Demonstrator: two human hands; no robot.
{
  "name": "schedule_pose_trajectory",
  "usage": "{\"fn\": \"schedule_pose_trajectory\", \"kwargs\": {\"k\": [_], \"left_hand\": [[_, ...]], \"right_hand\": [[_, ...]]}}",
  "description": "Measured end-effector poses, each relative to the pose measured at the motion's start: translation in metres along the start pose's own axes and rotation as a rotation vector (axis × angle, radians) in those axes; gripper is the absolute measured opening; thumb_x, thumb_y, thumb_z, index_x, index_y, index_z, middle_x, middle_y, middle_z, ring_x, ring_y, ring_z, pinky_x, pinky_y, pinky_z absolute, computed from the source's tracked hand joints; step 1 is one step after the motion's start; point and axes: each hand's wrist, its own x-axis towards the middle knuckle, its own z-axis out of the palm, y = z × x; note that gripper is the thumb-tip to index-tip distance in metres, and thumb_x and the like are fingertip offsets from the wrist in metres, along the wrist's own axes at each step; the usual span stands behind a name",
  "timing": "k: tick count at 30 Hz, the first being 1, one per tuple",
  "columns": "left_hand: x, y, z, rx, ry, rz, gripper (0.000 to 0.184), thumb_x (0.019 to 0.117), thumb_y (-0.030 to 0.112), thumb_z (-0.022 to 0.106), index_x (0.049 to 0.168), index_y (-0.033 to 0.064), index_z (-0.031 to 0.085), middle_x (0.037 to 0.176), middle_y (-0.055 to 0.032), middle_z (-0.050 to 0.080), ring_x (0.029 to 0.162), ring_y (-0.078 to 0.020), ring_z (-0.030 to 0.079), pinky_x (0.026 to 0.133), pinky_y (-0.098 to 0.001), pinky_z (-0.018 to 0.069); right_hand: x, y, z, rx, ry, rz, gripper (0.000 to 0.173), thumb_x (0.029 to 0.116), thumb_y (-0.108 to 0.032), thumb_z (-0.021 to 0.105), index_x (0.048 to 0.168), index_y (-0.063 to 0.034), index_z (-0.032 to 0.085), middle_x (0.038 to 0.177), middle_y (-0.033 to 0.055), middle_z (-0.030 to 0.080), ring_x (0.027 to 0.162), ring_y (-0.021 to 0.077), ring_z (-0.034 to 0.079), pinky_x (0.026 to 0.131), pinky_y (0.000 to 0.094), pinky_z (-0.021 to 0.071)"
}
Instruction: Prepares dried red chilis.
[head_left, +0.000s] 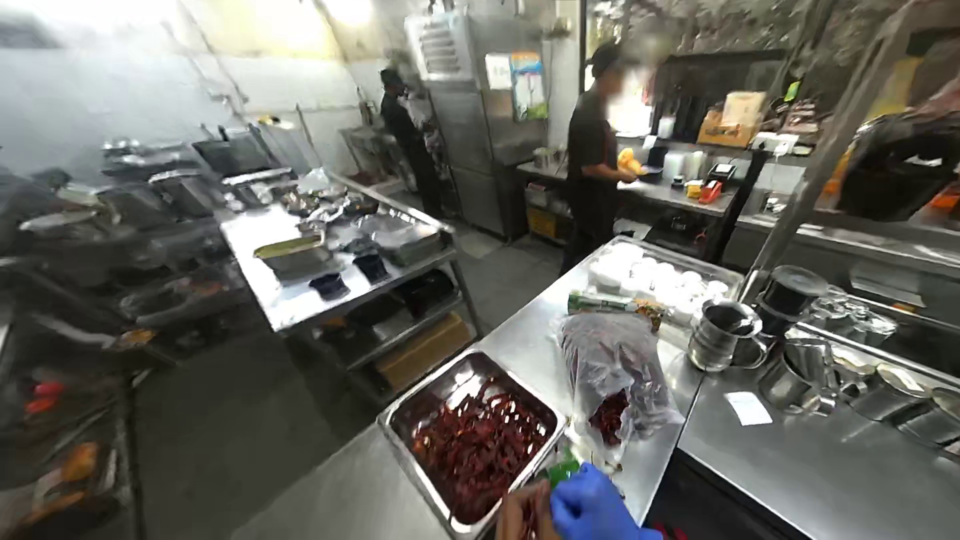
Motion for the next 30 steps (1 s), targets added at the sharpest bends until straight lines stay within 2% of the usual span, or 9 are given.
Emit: {"fn": "schedule_pose_trajectory", "kwargs": {"k": [3,5,7,10,12,13,16,21,30], "left_hand": [[-0.004,-0.020,0.003,0.115,-0.051,0.049,0.012,0.0927,0.013,0.072,0.093,0.0018,0.075,0.087,-0.0056,0.072,0.079,-0.0088,0.070,0.075,-0.0259,0.0610],[0.003,-0.037,0.000,0.185,-0.201,-0.130,0.017,0.0935,0.027,0.072,0.093,0.0103,0.075,0.079,0.0023,0.070,0.068,-0.0071,0.066,0.066,-0.0305,0.0588],[0.025,-0.050,-0.014,0.313,-0.444,-0.302,0.025,0.0937,0.035,0.072,0.096,0.0097,0.075,0.076,-0.0012,0.070,0.067,-0.0156,0.067,0.068,-0.0429,0.0582],[0.064,-0.053,-0.032,0.443,-0.593,-0.454,0.040,0.0941,0.041,0.072,0.104,0.0025,0.073,0.084,-0.0122,0.071,0.079,-0.0280,0.069,0.081,-0.0553,0.0569],[0.078,-0.052,-0.037,0.357,-0.413,-0.431,0.045,0.0954,0.038,0.071,0.118,-0.0010,0.066,0.091,-0.0148,0.071,0.079,-0.0284,0.070,0.077,-0.0543,0.0585],[0.082,-0.053,-0.038,0.278,-0.306,-0.407,0.051,0.0958,0.033,0.072,0.131,-0.0006,0.059,0.096,-0.0146,0.072,0.078,-0.0268,0.071,0.073,-0.0515,0.0607],[0.086,-0.058,-0.041,0.130,-0.124,-0.333,0.071,0.0983,0.022,0.068,0.158,0.0082,0.033,0.117,-0.0134,0.069,0.082,-0.0223,0.071,0.072,-0.0435,0.0617],[0.054,-0.090,-0.043,0.247,-0.162,-0.186,0.038,0.0992,0.022,0.062,0.132,0.0032,0.063,0.101,-0.0097,0.072,0.079,-0.0165,0.070,0.071,-0.0392,0.0605],[0.017,-0.110,-0.034,0.209,-0.126,-0.179,0.030,0.0976,0.022,0.063,0.121,0.0058,0.070,0.098,-0.0021,0.073,0.082,-0.0067,0.069,0.074,-0.0268,0.0596]], "right_hand": [[-0.005,0.014,-0.004,0.162,-0.057,0.303,0.040,0.0975,-0.030,0.056,0.060,-0.0142,0.057,0.054,-0.0019,0.048,0.052,0.0126,0.050,0.050,0.0375,0.0398],[-0.007,0.035,-0.011,0.121,-0.309,0.453,0.044,0.0992,-0.040,0.052,0.064,-0.0147,0.058,0.057,0.0000,0.050,0.056,0.0165,0.053,0.054,0.0426,0.0408],[-0.011,0.056,-0.014,0.034,-0.602,0.490,0.046,0.1007,-0.046,0.047,0.074,-0.0120,0.063,0.067,0.0063,0.058,0.068,0.0244,0.060,0.062,0.0514,0.0453],[-0.028,0.069,-0.013,0.038,-0.687,0.472,0.046,0.1020,-0.054,0.048,0.114,-0.0158,0.070,0.090,0.0098,0.070,0.086,0.0284,0.069,0.077,0.0564,0.0527],[-0.029,0.069,-0.019,0.089,-0.630,0.464,0.057,0.1023,-0.054,0.049,0.150,-0.0223,0.052,0.110,0.0078,0.072,0.097,0.0256,0.070,0.088,0.0542,0.0551],[-0.028,0.070,-0.023,0.075,-0.583,0.473,0.060,0.1021,-0.054,0.049,0.154,-0.0248,0.046,0.117,0.0046,0.072,0.102,0.0226,0.070,0.092,0.0517,0.0556],[-0.022,0.088,-0.040,-0.112,-0.378,0.446,0.044,0.1031,-0.044,0.049,0.139,-0.0236,0.064,0.122,0.0005,0.072,0.109,0.0173,0.069,0.097,0.0461,0.0550],[0.008,0.135,-0.074,-0.546,-0.105,0.197,0.024,0.0979,-0.021,0.062,0.117,-0.0169,0.075,0.108,0.0056,0.073,0.098,0.0265,0.069,0.085,0.0497,0.0558],[0.062,0.154,-0.031,-0.778,-0.419,0.370,0.009,0.0884,-0.008,0.065,0.091,-0.0043,0.073,0.098,0.0165,0.072,0.098,0.0381,0.068,0.087,0.0594,0.0537]]}}
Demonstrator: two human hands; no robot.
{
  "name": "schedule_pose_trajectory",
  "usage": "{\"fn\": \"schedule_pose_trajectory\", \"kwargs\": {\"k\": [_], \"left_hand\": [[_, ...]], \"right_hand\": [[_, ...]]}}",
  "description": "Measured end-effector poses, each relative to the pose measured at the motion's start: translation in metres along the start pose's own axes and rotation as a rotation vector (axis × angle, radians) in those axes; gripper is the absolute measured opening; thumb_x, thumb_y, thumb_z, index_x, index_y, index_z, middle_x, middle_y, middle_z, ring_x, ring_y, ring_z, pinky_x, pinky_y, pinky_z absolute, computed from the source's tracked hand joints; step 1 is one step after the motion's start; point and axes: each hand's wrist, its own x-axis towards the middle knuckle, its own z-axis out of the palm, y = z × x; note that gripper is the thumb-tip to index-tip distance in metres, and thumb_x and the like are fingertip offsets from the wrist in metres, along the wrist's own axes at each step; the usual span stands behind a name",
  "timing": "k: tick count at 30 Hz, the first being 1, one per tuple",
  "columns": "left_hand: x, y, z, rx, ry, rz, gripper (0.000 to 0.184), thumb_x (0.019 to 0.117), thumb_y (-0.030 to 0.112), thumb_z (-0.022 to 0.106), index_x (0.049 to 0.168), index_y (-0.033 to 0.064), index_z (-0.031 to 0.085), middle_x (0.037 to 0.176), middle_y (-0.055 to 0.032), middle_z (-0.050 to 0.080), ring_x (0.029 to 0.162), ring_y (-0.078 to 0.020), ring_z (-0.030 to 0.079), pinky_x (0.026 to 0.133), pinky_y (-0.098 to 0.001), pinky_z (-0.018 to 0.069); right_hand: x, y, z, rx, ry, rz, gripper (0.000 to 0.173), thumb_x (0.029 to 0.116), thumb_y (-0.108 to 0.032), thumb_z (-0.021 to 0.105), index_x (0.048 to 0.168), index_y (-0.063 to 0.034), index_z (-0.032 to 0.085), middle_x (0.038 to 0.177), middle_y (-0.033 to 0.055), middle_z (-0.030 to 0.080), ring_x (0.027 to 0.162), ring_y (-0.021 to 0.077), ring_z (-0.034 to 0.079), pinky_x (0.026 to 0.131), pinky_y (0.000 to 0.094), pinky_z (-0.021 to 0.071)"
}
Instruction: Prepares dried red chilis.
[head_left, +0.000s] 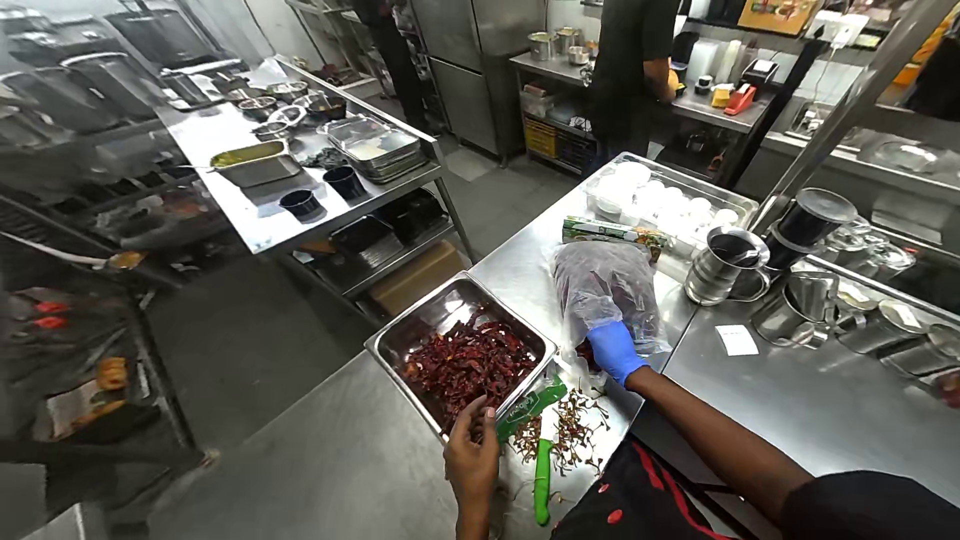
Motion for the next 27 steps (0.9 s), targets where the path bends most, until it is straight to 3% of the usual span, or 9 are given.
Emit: {"fn": "schedule_pose_trajectory", "kwargs": {"k": [2,5,7,10,15,18,21,22,27], "left_hand": [[0.000,-0.003,-0.002,-0.022,-0.017,0.009,0.029,0.0979,0.023,0.062,0.121,0.0068,0.070,0.099,-0.0012,0.073,0.083,-0.0063,0.070,0.075,-0.0263,0.0603],[-0.001,-0.004,-0.006,-0.035,-0.038,0.011,0.029,0.0991,0.024,0.062,0.122,0.0090,0.071,0.102,-0.0006,0.074,0.086,-0.0070,0.070,0.078,-0.0277,0.0606],[-0.002,-0.004,-0.005,-0.047,-0.033,0.003,0.027,0.0992,0.025,0.062,0.120,0.0104,0.072,0.101,0.0001,0.074,0.086,-0.0072,0.070,0.077,-0.0283,0.0611],[-0.001,0.005,-0.001,-0.092,-0.014,-0.026,0.023,0.0989,0.022,0.063,0.116,0.0105,0.073,0.098,0.0003,0.075,0.083,-0.0073,0.071,0.075,-0.0274,0.0609],[-0.004,0.040,0.022,-0.323,-0.157,-0.002,0.022,0.1000,0.016,0.062,0.115,0.0050,0.073,0.098,-0.0047,0.075,0.088,-0.0154,0.072,0.081,-0.0318,0.0622],[-0.010,0.067,0.047,-0.474,-0.341,0.017,0.028,0.1004,0.017,0.064,0.125,0.0042,0.069,0.110,-0.0082,0.075,0.096,-0.0226,0.073,0.085,-0.0395,0.0635],[-0.013,0.095,0.066,-0.545,-0.450,-0.006,0.047,0.0981,0.025,0.069,0.143,0.0124,0.059,0.129,-0.0058,0.069,0.103,-0.0238,0.073,0.088,-0.0421,0.0640],[-0.013,0.103,0.070,-0.564,-0.440,-0.003,0.047,0.0972,0.023,0.070,0.142,0.0145,0.060,0.127,-0.0052,0.070,0.100,-0.0238,0.073,0.086,-0.0414,0.0647],[-0.008,0.115,0.067,-0.558,-0.238,0.077,0.016,0.0985,0.011,0.065,0.110,0.0078,0.076,0.089,-0.0077,0.074,0.070,-0.0207,0.070,0.065,-0.0356,0.0627]], "right_hand": [[0.007,0.003,0.005,0.058,-0.043,0.057,0.014,0.0909,-0.012,0.064,0.099,-0.0067,0.074,0.104,0.0161,0.073,0.105,0.0379,0.067,0.093,0.0606,0.0519],[0.007,0.015,-0.002,0.247,-0.008,0.062,0.020,0.0946,-0.026,0.063,0.092,-0.0131,0.077,0.096,0.0108,0.074,0.097,0.0328,0.070,0.085,0.0577,0.0552],[-0.001,0.024,-0.014,0.351,0.156,0.001,0.018,0.0944,-0.025,0.065,0.087,-0.0139,0.077,0.089,0.0080,0.074,0.090,0.0286,0.071,0.080,0.0549,0.0559],[-0.015,0.036,-0.030,0.440,0.429,-0.087,0.014,0.0960,-0.021,0.065,0.094,-0.0144,0.078,0.097,0.0034,0.074,0.095,0.0210,0.070,0.086,0.0489,0.0562],[-0.054,0.042,-0.053,0.601,0.570,-0.060,0.011,0.0951,-0.020,0.068,0.095,-0.0169,0.078,0.089,-0.0028,0.071,0.083,0.0123,0.066,0.079,0.0398,0.0555],[-0.077,0.033,-0.059,0.766,0.618,-0.081,0.009,0.0944,-0.018,0.071,0.097,-0.0165,0.079,0.090,-0.0050,0.071,0.081,0.0075,0.066,0.077,0.0310,0.0576],[-0.098,0.009,-0.064,0.983,0.573,-0.124,0.008,0.0944,-0.014,0.072,0.099,-0.0134,0.078,0.093,-0.0023,0.072,0.081,0.0100,0.067,0.074,0.0294,0.0594],[-0.103,0.000,-0.064,1.021,0.551,-0.131,0.008,0.0949,-0.015,0.071,0.098,-0.0140,0.078,0.094,-0.0024,0.072,0.083,0.0106,0.067,0.074,0.0298,0.0596],[-0.107,-0.023,-0.063,1.105,0.455,-0.176,0.011,0.0982,-0.017,0.066,0.100,-0.0148,0.076,0.096,-0.0025,0.071,0.086,0.0116,0.067,0.074,0.0304,0.0585]]}}
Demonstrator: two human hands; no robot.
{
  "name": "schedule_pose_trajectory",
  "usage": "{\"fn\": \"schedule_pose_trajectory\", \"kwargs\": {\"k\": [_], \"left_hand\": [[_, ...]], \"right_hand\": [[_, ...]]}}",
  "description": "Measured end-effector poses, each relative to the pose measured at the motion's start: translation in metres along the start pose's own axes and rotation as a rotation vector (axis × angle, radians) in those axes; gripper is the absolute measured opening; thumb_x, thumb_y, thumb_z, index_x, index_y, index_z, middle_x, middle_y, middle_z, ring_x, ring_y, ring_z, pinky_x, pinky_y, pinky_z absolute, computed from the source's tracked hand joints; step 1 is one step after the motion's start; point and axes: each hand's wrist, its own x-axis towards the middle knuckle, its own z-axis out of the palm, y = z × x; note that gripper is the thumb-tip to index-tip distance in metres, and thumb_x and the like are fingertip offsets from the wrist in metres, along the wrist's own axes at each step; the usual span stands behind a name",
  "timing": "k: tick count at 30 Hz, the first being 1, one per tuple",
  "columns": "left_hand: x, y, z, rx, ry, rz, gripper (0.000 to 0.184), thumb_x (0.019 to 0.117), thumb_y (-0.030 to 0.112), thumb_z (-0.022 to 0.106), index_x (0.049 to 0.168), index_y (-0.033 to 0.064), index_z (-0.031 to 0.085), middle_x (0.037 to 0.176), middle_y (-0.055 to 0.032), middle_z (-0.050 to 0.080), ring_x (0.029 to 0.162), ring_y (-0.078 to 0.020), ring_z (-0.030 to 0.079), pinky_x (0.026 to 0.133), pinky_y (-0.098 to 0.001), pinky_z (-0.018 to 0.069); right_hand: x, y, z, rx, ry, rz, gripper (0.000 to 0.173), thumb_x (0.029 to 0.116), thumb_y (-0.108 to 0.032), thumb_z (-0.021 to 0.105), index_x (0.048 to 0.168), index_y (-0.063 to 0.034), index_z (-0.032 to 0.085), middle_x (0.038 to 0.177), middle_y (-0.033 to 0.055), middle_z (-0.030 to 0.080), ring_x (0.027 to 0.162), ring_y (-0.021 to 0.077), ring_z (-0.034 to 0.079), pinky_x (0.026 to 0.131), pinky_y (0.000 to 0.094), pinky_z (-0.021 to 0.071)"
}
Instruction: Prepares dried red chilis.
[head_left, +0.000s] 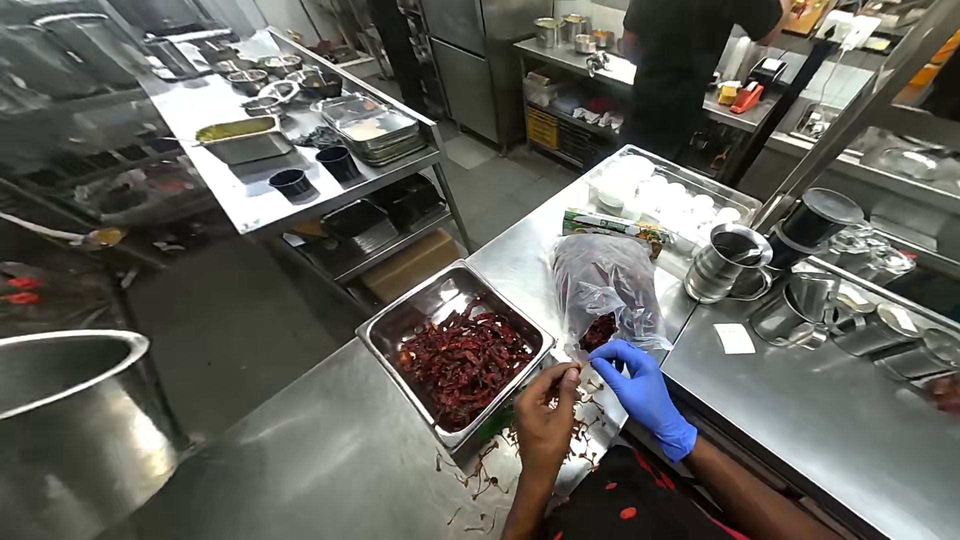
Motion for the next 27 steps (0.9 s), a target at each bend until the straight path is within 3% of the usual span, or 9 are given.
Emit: {"fn": "schedule_pose_trajectory", "kwargs": {"k": [7,11,13,16,18,20,23,25,27], "left_hand": [[-0.006,0.008,-0.011,0.155,0.071,0.083,0.017,0.0946,0.015,0.070,0.110,0.0132,0.077,0.103,-0.0006,0.075,0.090,-0.0154,0.072,0.080,-0.0352,0.0641],[-0.009,0.008,-0.016,0.205,0.102,0.161,0.012,0.0926,0.016,0.073,0.102,0.0137,0.080,0.097,0.0007,0.075,0.088,-0.0142,0.072,0.079,-0.0337,0.0641],[-0.010,0.008,-0.018,0.142,0.094,0.165,0.010,0.0924,0.014,0.072,0.099,0.0109,0.079,0.094,-0.0018,0.075,0.085,-0.0162,0.072,0.078,-0.0347,0.0638],[-0.012,0.009,-0.019,-0.158,0.070,0.015,0.009,0.0926,0.007,0.072,0.097,0.0015,0.077,0.092,-0.0137,0.072,0.079,-0.0220,0.068,0.073,-0.0350,0.0599],[-0.013,0.009,-0.020,-0.339,0.074,-0.135,0.009,0.0909,0.005,0.072,0.094,-0.0022,0.076,0.090,-0.0166,0.072,0.075,-0.0187,0.065,0.069,-0.0308,0.0563],[-0.016,0.003,-0.023,-0.417,0.059,-0.256,0.010,0.0905,0.004,0.072,0.094,-0.0036,0.076,0.087,-0.0165,0.070,0.070,-0.0152,0.061,0.064,-0.0279,0.0524],[-0.015,-0.006,-0.035,-0.308,0.008,-0.334,0.011,0.0934,0.005,0.070,0.099,-0.0038,0.075,0.086,-0.0155,0.070,0.066,-0.0154,0.058,0.060,-0.0283,0.0506],[-0.006,-0.011,-0.057,-0.010,-0.033,-0.312,0.013,0.0951,0.011,0.070,0.101,0.0019,0.076,0.089,-0.0103,0.073,0.069,-0.0169,0.064,0.063,-0.0326,0.0554],[0.010,-0.013,-0.083,0.343,-0.035,-0.250,0.016,0.0957,0.019,0.071,0.107,0.0087,0.076,0.094,-0.0055,0.075,0.076,-0.0172,0.069,0.070,-0.0396,0.0599]], "right_hand": [[0.004,-0.009,0.017,-0.036,-0.221,0.019,0.027,0.1006,-0.040,0.061,0.088,-0.0173,0.071,0.086,-0.0052,0.065,0.084,0.0091,0.062,0.076,0.0327,0.0529],[0.004,-0.012,0.029,0.070,-0.239,0.142,0.039,0.1053,-0.037,0.054,0.077,-0.0137,0.067,0.072,-0.0007,0.061,0.067,0.0120,0.059,0.061,0.0323,0.0506],[0.002,-0.011,0.034,0.285,-0.261,0.222,0.043,0.1073,-0.033,0.051,0.074,-0.0093,0.065,0.064,0.0021,0.056,0.061,0.0129,0.055,0.059,0.0308,0.0474],[-0.005,-0.009,0.044,0.887,-0.338,0.392,0.040,0.1060,-0.027,0.050,0.070,-0.0113,0.058,0.063,-0.0024,0.051,0.062,0.0076,0.052,0.065,0.0258,0.0473],[-0.012,-0.003,0.048,1.262,-0.374,0.563,0.036,0.1056,-0.027,0.049,0.073,-0.0156,0.057,0.064,-0.0054,0.049,0.063,0.0061,0.051,0.067,0.0235,0.0458],[-0.018,0.003,0.050,1.432,-0.344,0.700,0.036,0.1077,-0.027,0.045,0.076,-0.0159,0.057,0.066,-0.0047,0.048,0.063,0.0077,0.050,0.068,0.0243,0.0469],[-0.023,0.009,0.054,1.044,-0.357,0.660,0.040,0.1105,-0.029,0.039,0.079,-0.0119,0.055,0.068,-0.0022,0.049,0.063,0.0088,0.049,0.064,0.0252,0.0449],[-0.030,0.026,0.055,0.527,-0.464,0.530,0.044,0.1088,-0.033,0.045,0.078,-0.0064,0.063,0.069,0.0013,0.057,0.064,0.0121,0.055,0.063,0.0298,0.0487],[-0.040,0.049,0.057,0.017,-0.618,0.457,0.045,0.1045,-0.046,0.050,0.086,-0.0105,0.069,0.076,0.0030,0.063,0.071,0.0168,0.062,0.068,0.0405,0.0514]]}}
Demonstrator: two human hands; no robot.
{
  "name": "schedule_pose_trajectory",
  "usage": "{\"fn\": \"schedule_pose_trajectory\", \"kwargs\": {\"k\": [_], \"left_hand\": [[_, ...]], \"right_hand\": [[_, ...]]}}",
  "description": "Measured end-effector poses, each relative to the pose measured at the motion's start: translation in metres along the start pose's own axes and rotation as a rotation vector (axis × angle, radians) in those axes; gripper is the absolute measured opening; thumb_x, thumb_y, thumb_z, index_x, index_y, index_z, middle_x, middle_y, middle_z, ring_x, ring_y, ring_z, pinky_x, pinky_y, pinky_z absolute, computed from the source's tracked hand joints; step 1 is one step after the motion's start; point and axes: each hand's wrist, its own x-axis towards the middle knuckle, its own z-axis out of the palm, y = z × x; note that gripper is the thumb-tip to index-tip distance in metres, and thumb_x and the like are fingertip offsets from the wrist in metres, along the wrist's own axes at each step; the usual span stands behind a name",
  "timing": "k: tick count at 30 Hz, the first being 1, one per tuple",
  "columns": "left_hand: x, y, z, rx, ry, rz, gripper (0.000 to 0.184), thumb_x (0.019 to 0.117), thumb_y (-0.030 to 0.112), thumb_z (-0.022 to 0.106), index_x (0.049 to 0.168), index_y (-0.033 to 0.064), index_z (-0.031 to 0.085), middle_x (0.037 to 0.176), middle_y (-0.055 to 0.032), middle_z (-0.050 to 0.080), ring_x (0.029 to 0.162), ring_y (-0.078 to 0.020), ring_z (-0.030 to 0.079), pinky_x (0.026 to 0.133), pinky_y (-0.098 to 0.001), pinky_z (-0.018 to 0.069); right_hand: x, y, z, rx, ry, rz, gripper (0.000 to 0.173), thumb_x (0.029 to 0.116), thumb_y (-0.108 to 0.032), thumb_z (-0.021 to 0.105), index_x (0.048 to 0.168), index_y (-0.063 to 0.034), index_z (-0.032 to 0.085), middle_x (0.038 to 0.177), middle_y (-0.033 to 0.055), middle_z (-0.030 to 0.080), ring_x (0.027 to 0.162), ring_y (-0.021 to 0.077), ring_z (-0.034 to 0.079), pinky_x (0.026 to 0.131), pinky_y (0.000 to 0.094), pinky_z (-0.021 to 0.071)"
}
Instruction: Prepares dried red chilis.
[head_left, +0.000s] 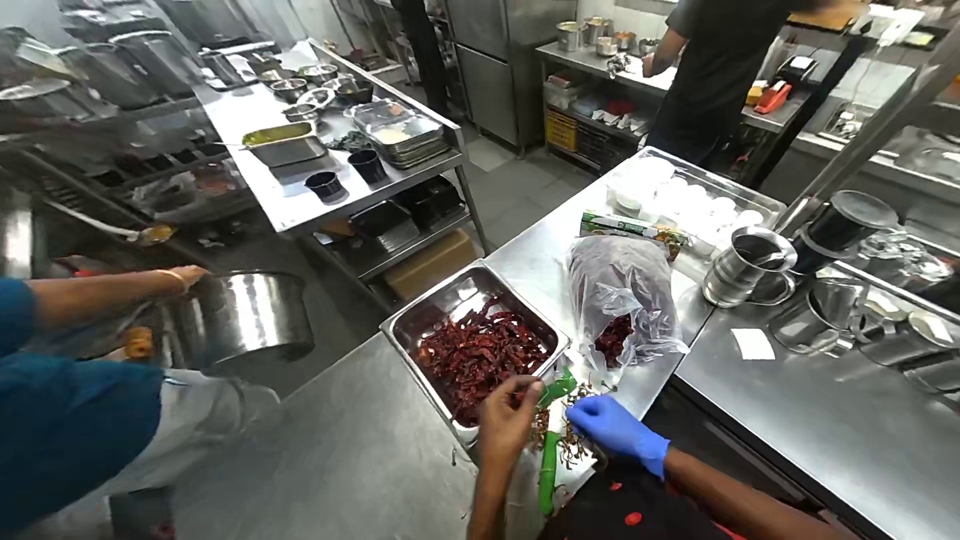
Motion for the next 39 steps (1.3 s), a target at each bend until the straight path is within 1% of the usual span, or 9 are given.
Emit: {"fn": "schedule_pose_trajectory", "kwargs": {"k": [3,6,11,16,21,27,33,36,39], "left_hand": [[0.025,-0.019,-0.030,0.441,0.073,0.153,0.047,0.0957,0.023,0.071,0.139,0.0086,0.061,0.134,-0.0156,0.061,0.098,-0.0301,0.069,0.084,-0.0526,0.0595],[0.035,-0.059,-0.036,0.536,0.152,0.265,0.055,0.0961,0.021,0.065,0.148,0.0084,0.053,0.153,-0.0196,0.045,0.118,-0.0354,0.063,0.094,-0.0538,0.0567],[0.020,-0.083,-0.017,0.556,0.428,0.373,0.028,0.0989,0.021,0.059,0.109,0.0007,0.074,0.119,-0.0188,0.069,0.107,-0.0304,0.069,0.092,-0.0457,0.0578],[0.019,-0.078,-0.018,0.487,0.457,0.359,0.026,0.0994,0.023,0.060,0.094,0.0024,0.074,0.101,-0.0119,0.071,0.081,-0.0173,0.069,0.073,-0.0337,0.0589],[0.014,-0.086,-0.026,0.487,0.393,0.361,0.036,0.0981,0.033,0.058,0.075,0.0086,0.069,0.077,-0.0026,0.066,0.066,-0.0120,0.063,0.061,-0.0318,0.0548],[0.013,-0.062,-0.015,0.247,0.338,0.315,0.029,0.0961,0.031,0.065,0.079,0.0097,0.073,0.075,0.0023,0.068,0.067,-0.0046,0.063,0.064,-0.0266,0.0544],[-0.008,-0.002,0.043,-0.142,-0.115,0.201,0.024,0.1010,0.029,0.062,0.098,0.0096,0.077,0.086,-0.0005,0.074,0.071,-0.0123,0.068,0.067,-0.0329,0.0599],[-0.015,0.010,0.068,-0.283,-0.105,0.256,0.020,0.1010,0.023,0.063,0.107,0.0095,0.077,0.096,-0.0038,0.073,0.078,-0.0153,0.069,0.070,-0.0326,0.0611],[-0.015,0.020,0.062,-0.324,0.054,0.354,0.011,0.0954,0.012,0.068,0.095,0.0073,0.078,0.094,-0.0063,0.073,0.078,-0.0176,0.069,0.071,-0.0332,0.0617]], "right_hand": [[-0.003,0.012,0.000,-0.269,-0.064,0.003,0.046,0.1016,-0.053,0.052,0.128,-0.0187,0.068,0.104,0.0037,0.072,0.096,0.0189,0.068,0.089,0.0475,0.0550],[-0.002,0.003,-0.024,-0.268,0.120,-0.016,0.040,0.1025,-0.047,0.053,0.129,-0.0222,0.070,0.109,-0.0010,0.073,0.098,0.0130,0.069,0.091,0.0407,0.0563],[0.027,0.004,-0.085,-0.869,0.673,-0.107,0.017,0.0943,-0.029,0.069,0.100,-0.0142,0.076,0.094,0.0080,0.073,0.091,0.0300,0.069,0.081,0.0542,0.0549],[0.075,0.009,-0.090,-1.054,0.460,0.120,0.027,0.0860,-0.032,0.078,0.098,-0.0090,0.076,0.110,0.0193,0.069,0.109,0.0433,0.062,0.092,0.0631,0.0482],[0.055,-0.003,-0.105,-0.593,0.602,-0.060,0.017,0.0942,-0.031,0.071,0.094,-0.0148,0.077,0.096,0.0062,0.073,0.095,0.0267,0.068,0.083,0.0559,0.0534],[0.006,-0.036,-0.140,0.396,0.148,0.140,0.032,0.1067,-0.027,0.052,0.113,-0.0030,0.071,0.089,0.0080,0.072,0.075,0.0147,0.066,0.068,0.0307,0.0555],[-0.024,-0.056,-0.111,0.386,-0.160,0.042,0.031,0.1045,-0.030,0.052,0.101,-0.0042,0.070,0.081,0.0045,0.067,0.072,0.0127,0.061,0.072,0.0308,0.0535],[-0.021,-0.068,-0.087,0.367,-0.266,-0.036,0.034,0.1062,-0.030,0.049,0.097,-0.0041,0.068,0.080,0.0047,0.066,0.074,0.0132,0.062,0.074,0.0323,0.0530],[-0.016,-0.073,-0.079,0.426,-0.283,-0.038,0.038,0.1089,-0.033,0.044,0.101,-0.0042,0.068,0.086,0.0060,0.068,0.077,0.0133,0.064,0.074,0.0311,0.0542]]}}
